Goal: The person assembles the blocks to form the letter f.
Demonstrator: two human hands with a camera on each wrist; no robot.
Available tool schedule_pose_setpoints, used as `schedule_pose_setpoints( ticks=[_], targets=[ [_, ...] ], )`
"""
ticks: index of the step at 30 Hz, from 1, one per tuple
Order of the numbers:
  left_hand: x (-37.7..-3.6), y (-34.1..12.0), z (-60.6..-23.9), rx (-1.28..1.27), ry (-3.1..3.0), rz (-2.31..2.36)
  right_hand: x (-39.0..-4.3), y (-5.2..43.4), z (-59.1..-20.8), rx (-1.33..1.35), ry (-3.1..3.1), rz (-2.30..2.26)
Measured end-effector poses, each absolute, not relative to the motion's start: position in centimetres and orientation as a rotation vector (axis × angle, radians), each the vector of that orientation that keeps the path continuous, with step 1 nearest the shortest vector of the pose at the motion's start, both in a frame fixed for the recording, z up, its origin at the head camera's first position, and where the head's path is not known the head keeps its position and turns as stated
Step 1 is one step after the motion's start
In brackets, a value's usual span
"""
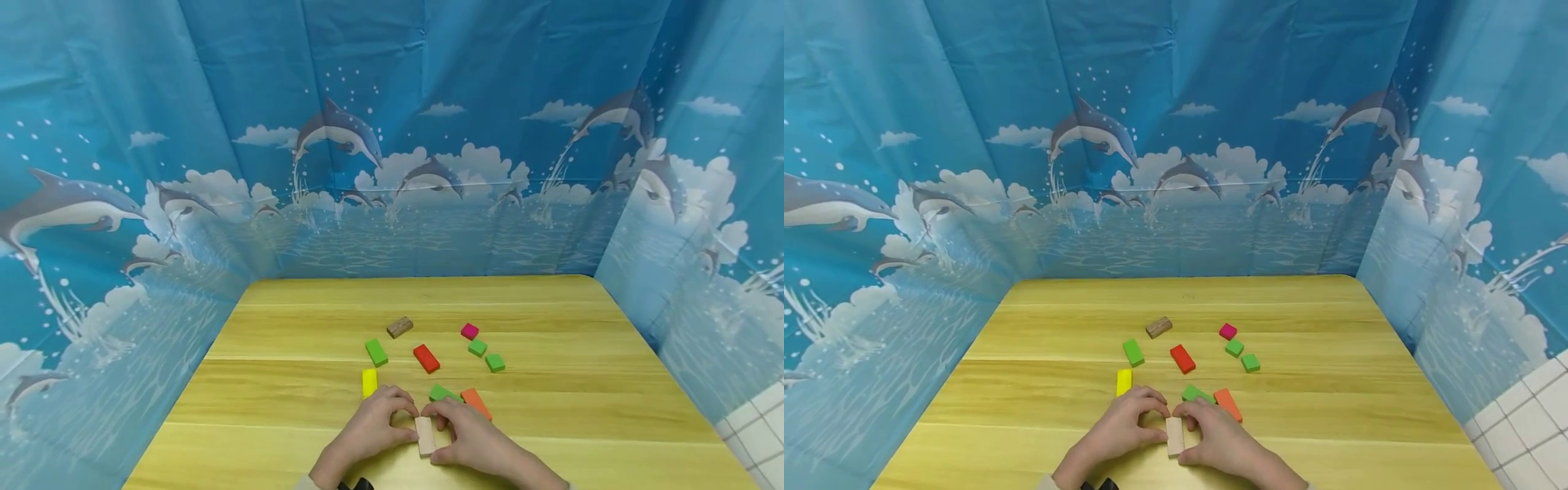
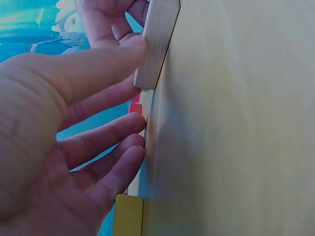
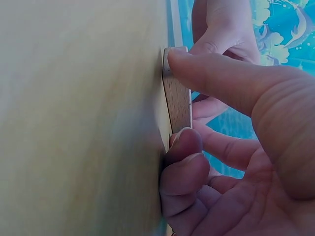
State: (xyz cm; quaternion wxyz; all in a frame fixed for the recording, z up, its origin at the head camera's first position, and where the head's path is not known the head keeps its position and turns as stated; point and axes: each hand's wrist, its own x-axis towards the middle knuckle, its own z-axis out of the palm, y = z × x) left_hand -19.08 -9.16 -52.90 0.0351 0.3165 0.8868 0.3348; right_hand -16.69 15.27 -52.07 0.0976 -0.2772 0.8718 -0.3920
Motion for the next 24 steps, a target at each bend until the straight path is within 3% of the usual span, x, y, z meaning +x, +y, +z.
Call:
schedule_pose_setpoints(
  ticks=[24],
  targets=[
    [-19.01, -8.76, -53.12, 1.043, 2.775, 0.944, -16.53, 15.69, -51.88, -0.814, 2.63, -1.108]
  ],
)
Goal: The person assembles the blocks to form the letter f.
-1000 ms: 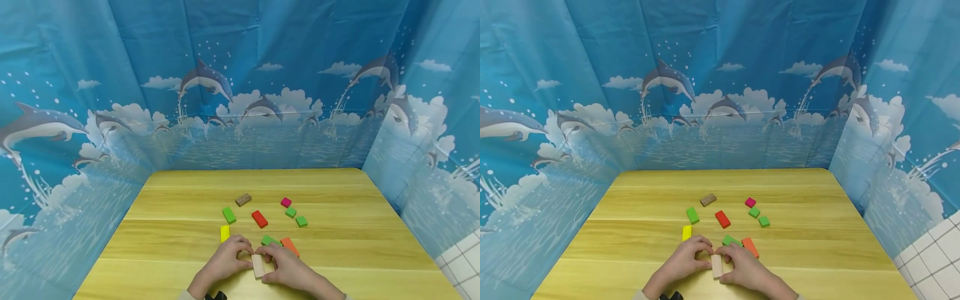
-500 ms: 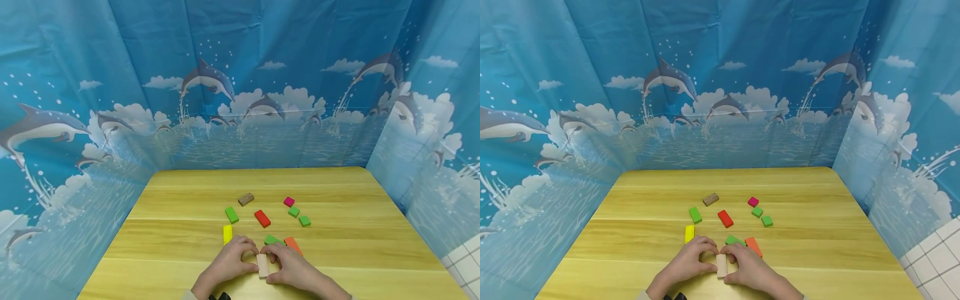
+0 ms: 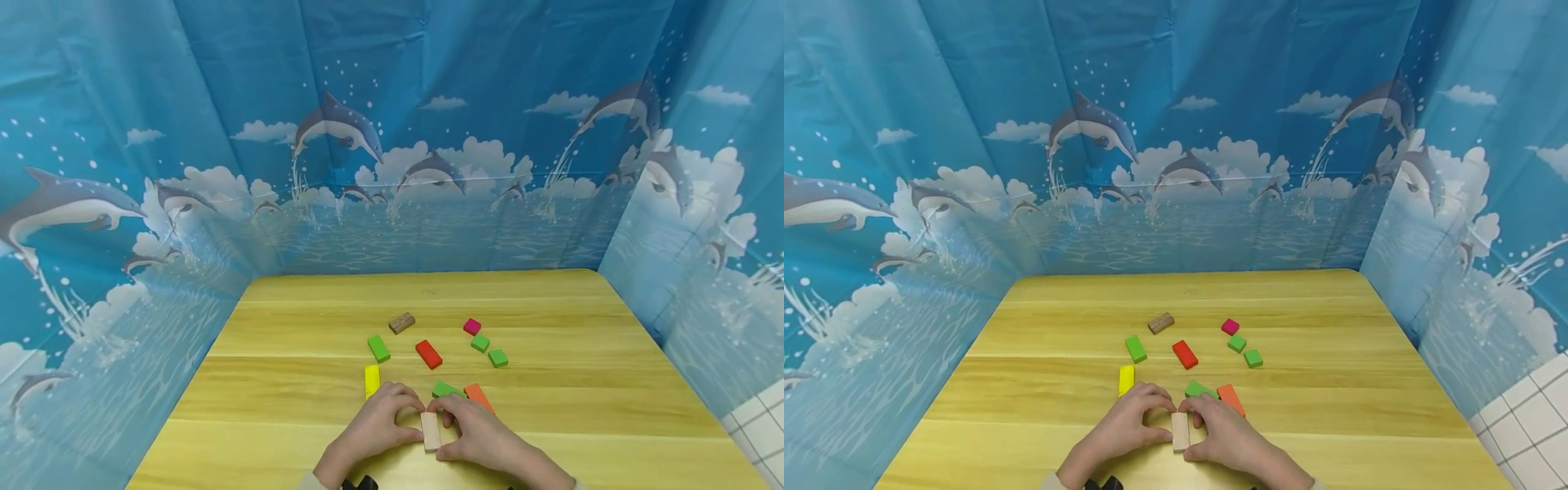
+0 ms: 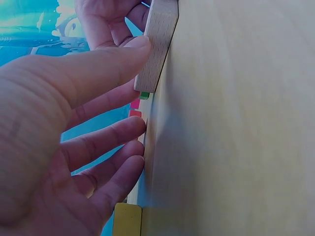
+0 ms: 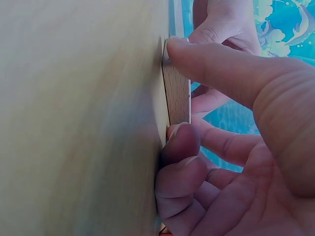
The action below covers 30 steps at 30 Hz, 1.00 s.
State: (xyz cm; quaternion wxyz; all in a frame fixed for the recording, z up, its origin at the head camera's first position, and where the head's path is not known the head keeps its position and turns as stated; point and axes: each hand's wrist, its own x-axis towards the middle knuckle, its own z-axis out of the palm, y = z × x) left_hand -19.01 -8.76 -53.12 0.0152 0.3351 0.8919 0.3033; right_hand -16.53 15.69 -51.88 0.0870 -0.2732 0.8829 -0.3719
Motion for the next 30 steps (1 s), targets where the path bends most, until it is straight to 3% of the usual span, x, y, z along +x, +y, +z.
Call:
schedule_pose_setpoints(
  ticks=[16, 30],
  targets=[
    [-19.1, -9.1, -52.0, 1.028, 2.739, 0.954, -16.7, 15.6, -51.9, -0.821, 2.644, -1.092],
    [-21.4, -12.5, -48.9, 0.897, 2.747, 0.967, -16.4, 15.6, -51.9, -0.807, 2.649, -1.099]
  ],
)
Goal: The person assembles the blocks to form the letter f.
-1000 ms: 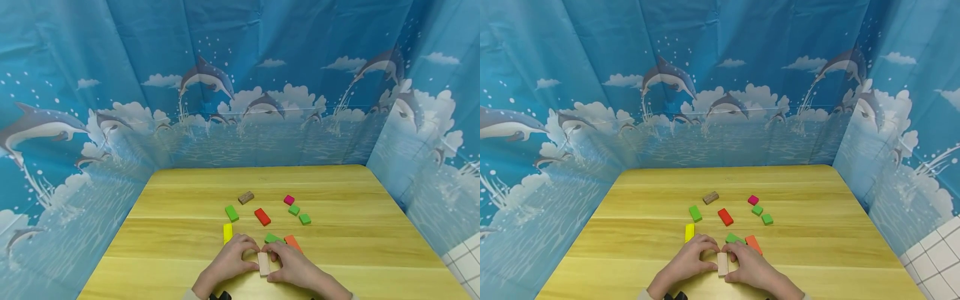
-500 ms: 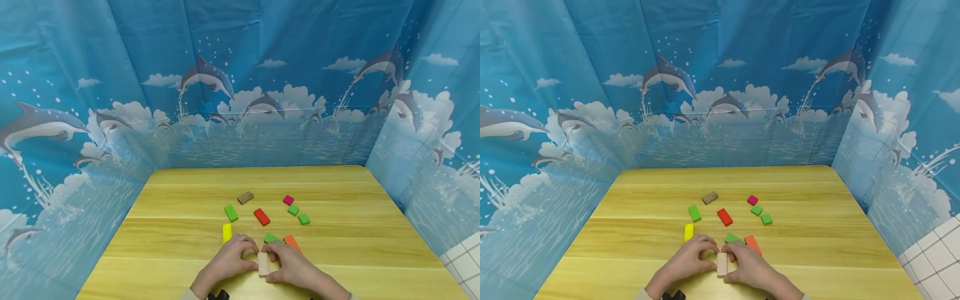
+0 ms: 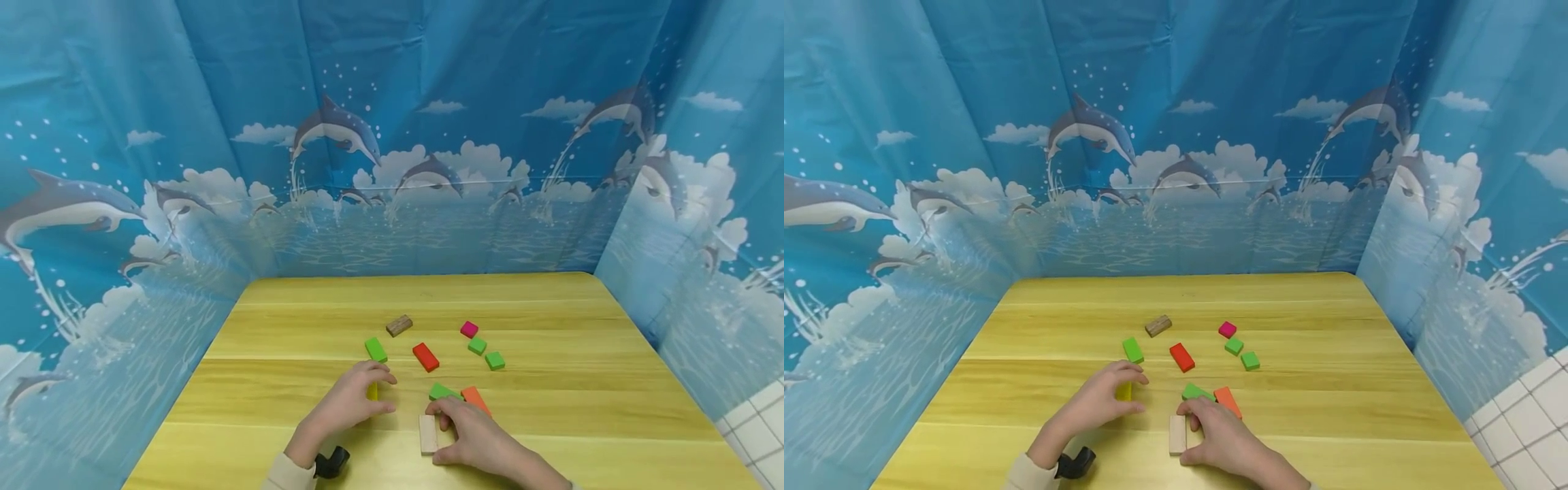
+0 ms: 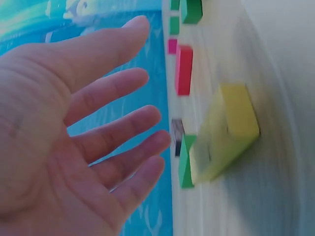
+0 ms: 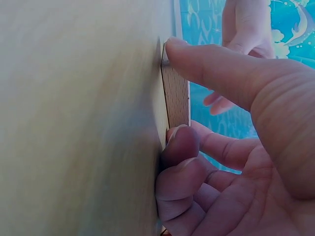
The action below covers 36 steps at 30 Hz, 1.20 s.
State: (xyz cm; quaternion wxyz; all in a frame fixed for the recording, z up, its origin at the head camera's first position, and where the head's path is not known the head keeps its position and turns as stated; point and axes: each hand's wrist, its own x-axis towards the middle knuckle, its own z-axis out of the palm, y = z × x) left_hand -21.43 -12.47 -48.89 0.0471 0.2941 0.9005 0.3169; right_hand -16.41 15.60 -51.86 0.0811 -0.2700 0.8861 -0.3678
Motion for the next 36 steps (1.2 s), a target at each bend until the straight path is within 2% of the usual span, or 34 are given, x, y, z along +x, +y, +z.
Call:
schedule_pose_setpoints(
  ticks=[7, 15, 24, 36],
  targets=[
    [-22.6, -15.1, -49.6, 0.727, 2.676, 1.105, -16.5, 15.7, -52.0, -0.8, 2.657, -1.088],
    [-23.2, -16.4, -50.8, 0.667, 2.64, 1.145, -16.3, 15.8, -51.6, -0.787, 2.64, -1.111],
    [-23.3, -17.1, -52.0, 0.764, 2.67, 0.993, -16.3, 15.7, -51.8, -0.777, 2.634, -1.115],
    [-23.3, -16.4, -51.8, 0.744, 2.748, 0.945, -16.6, 15.6, -51.7, -0.769, 2.636, -1.104]
  ],
)
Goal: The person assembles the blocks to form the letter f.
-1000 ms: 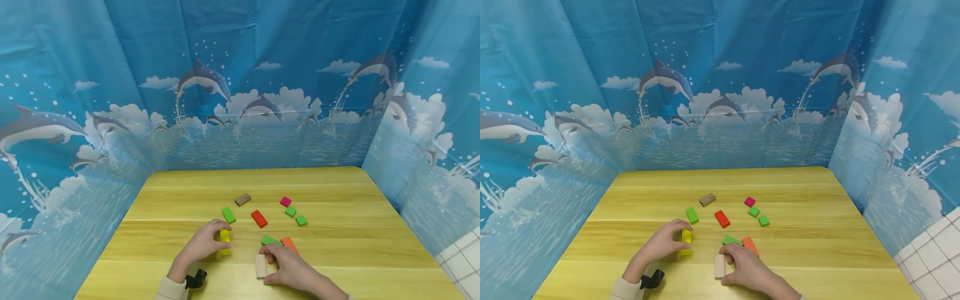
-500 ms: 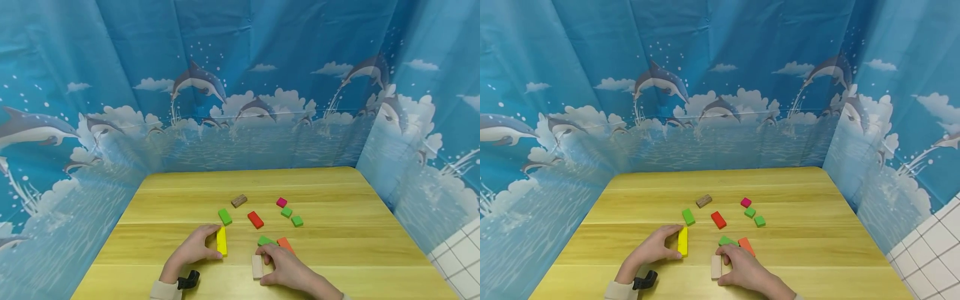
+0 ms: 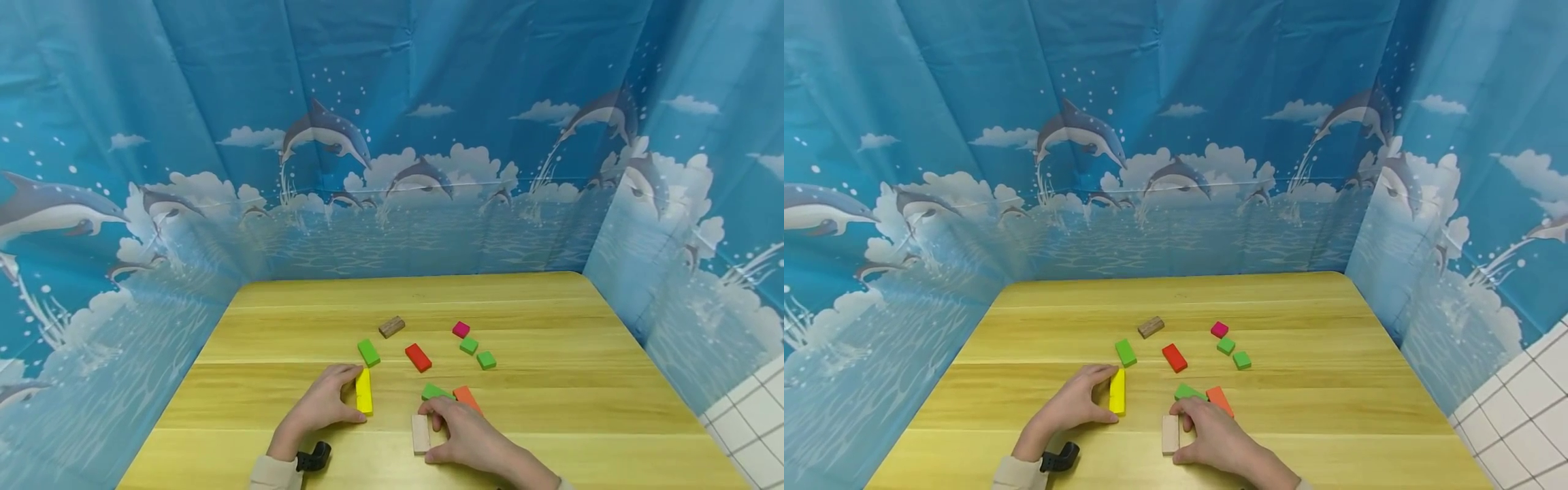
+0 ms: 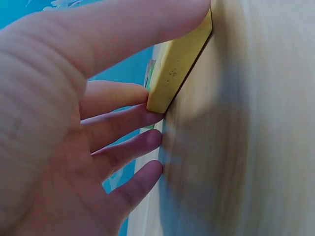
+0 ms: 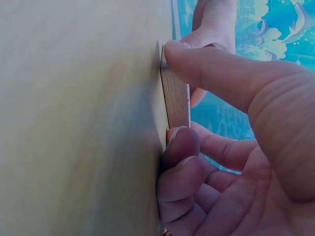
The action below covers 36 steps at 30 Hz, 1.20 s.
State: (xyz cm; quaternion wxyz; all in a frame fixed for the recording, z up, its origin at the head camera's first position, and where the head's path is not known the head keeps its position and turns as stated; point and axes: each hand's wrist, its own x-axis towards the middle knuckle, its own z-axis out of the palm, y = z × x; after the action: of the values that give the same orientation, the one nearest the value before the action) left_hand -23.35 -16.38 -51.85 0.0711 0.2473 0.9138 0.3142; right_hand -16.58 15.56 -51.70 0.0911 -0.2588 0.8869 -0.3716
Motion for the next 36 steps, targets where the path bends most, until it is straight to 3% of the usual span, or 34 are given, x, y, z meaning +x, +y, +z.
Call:
schedule_pose_setpoints(
  ticks=[36],
  targets=[
    [-23.2, -10.5, -51.5, 0.788, 2.682, 1.033, -16.7, 15.7, -51.6, -0.781, 2.624, -1.113]
  ],
)
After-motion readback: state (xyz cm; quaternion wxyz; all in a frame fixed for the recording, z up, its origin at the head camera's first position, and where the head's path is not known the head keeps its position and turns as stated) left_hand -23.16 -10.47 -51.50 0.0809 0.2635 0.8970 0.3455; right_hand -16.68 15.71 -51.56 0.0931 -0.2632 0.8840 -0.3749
